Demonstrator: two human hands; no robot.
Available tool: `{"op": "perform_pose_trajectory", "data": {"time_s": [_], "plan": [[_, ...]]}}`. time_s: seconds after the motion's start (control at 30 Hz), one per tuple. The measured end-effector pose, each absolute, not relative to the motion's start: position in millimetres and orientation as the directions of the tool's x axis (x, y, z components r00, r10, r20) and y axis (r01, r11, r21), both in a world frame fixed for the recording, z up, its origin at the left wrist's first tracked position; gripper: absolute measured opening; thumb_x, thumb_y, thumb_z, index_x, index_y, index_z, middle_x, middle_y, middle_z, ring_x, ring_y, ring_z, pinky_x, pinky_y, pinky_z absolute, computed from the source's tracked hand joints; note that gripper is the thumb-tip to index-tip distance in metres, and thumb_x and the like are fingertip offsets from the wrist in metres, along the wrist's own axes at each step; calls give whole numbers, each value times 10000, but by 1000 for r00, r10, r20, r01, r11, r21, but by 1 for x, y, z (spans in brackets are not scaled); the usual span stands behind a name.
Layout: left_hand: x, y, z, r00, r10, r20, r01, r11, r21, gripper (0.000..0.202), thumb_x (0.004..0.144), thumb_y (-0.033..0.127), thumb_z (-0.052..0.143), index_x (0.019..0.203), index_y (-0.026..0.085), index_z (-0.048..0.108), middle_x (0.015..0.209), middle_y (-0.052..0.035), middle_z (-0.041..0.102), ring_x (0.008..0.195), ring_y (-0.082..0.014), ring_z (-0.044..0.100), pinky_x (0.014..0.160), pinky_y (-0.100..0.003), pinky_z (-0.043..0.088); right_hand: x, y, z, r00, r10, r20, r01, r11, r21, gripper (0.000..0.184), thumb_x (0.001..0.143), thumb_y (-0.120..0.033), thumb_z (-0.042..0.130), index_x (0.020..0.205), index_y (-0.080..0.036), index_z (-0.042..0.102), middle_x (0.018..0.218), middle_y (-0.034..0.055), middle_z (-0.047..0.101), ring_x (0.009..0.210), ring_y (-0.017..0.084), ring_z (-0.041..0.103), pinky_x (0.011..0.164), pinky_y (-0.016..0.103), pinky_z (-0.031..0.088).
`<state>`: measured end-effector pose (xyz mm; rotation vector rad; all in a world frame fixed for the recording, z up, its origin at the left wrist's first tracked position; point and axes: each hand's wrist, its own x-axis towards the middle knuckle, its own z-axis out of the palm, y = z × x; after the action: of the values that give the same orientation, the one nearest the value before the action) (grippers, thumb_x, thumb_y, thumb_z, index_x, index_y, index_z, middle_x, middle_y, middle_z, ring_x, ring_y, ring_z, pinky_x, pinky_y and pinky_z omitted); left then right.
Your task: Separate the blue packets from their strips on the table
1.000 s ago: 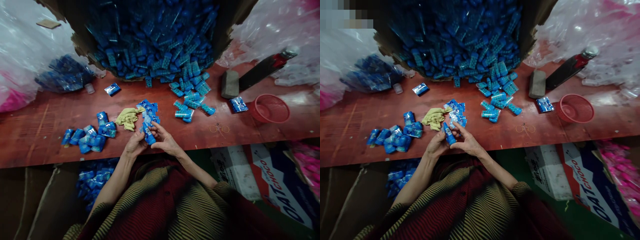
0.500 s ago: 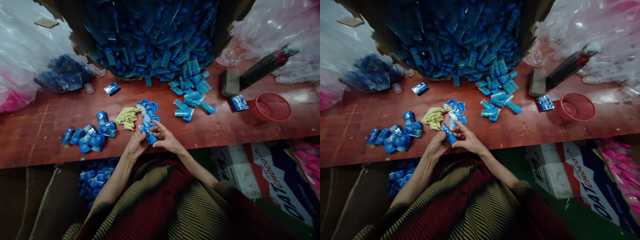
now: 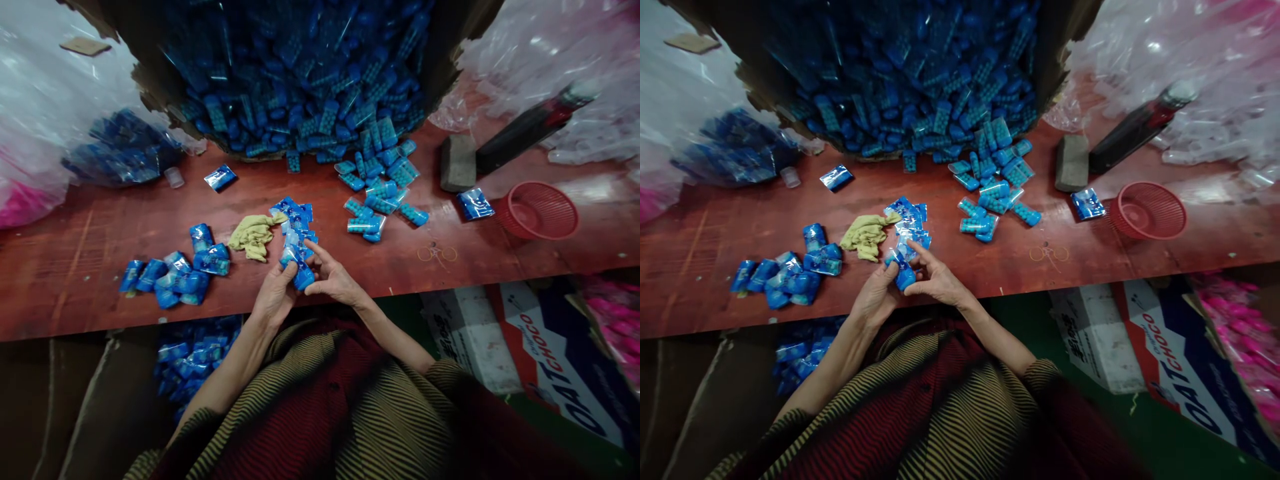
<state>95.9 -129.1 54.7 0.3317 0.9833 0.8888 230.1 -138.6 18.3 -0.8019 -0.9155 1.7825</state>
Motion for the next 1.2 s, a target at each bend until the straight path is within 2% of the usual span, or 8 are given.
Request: {"op": "perform_pose_trajectory", "data": {"time_s": [0.1,0.2,0.33,0.53,0.67,0.77,0.93,1.2], "plan": [[94,-128,55,247,781,-574,-481,613,627,397,626,304,785,955,150,624,779,-41,707,659,-164,664,496,-208,506,231,-137,17,-325,937,-125,-464,-273,-843,901,551,-171,798,1341,-343,401,890,-53,504,687,72,512,654,196,488],[87,-123,54,363,734,-574,-429,678,597,357,668,246,753,988,153,627,790,-43,706,626,-151,655,496,-212,513,235,-136,14,-337,936,-105,-471,-263,-842,889,575,-192,788,1351,-338,382,903,-44,526,783,107,554,732,239,504],[80,-119,52,442,694,-569,-376,719,584,316,637,184,768,922,127,644,804,-59,710,660,-167,667,599,-259,549,241,-133,9,-392,918,-59,-425,-238,-873,949,552,-235,814,1375,-315,348,913,-31,547,866,135,558,806,278,497],[92,-127,54,266,768,-583,-436,635,638,415,515,262,844,863,125,663,748,-47,709,706,-186,673,653,-270,547,238,-135,10,-352,932,-93,-475,-263,-840,907,527,-225,826,1330,-325,417,898,-40,534,759,100,542,715,228,501],[99,-132,54,169,787,-593,-474,592,652,385,539,264,832,852,136,648,717,-20,701,711,-173,668,683,-279,549,234,-138,12,-308,943,-127,-473,-268,-839,885,523,-216,827,1312,-318,440,854,-50,536,709,88,542,674,211,501],[95,-132,54,204,773,-600,-453,618,643,330,599,248,799,863,138,634,725,-20,701,655,-153,659,640,-274,556,236,-137,11,-276,953,-123,-465,-245,-851,868,541,-208,815,1316,-306,436,835,-52,545,720,92,554,684,211,503],[82,-130,55,359,720,-594,-385,693,609,313,631,181,764,919,146,646,834,-49,718,679,-169,671,621,-293,567,243,-132,7,-374,924,-80,-454,-257,-853,896,539,-215,815,1333,-305,409,825,-53,562,725,100,576,684,224,514],[99,-137,54,155,787,-597,-483,587,649,344,590,249,800,879,133,653,747,-38,708,780,-204,678,729,-316,549,234,-134,9,-355,932,-68,-440,-231,-868,873,557,-226,808,1331,-315,414,834,-53,529,709,92,545,682,215,495]]}}
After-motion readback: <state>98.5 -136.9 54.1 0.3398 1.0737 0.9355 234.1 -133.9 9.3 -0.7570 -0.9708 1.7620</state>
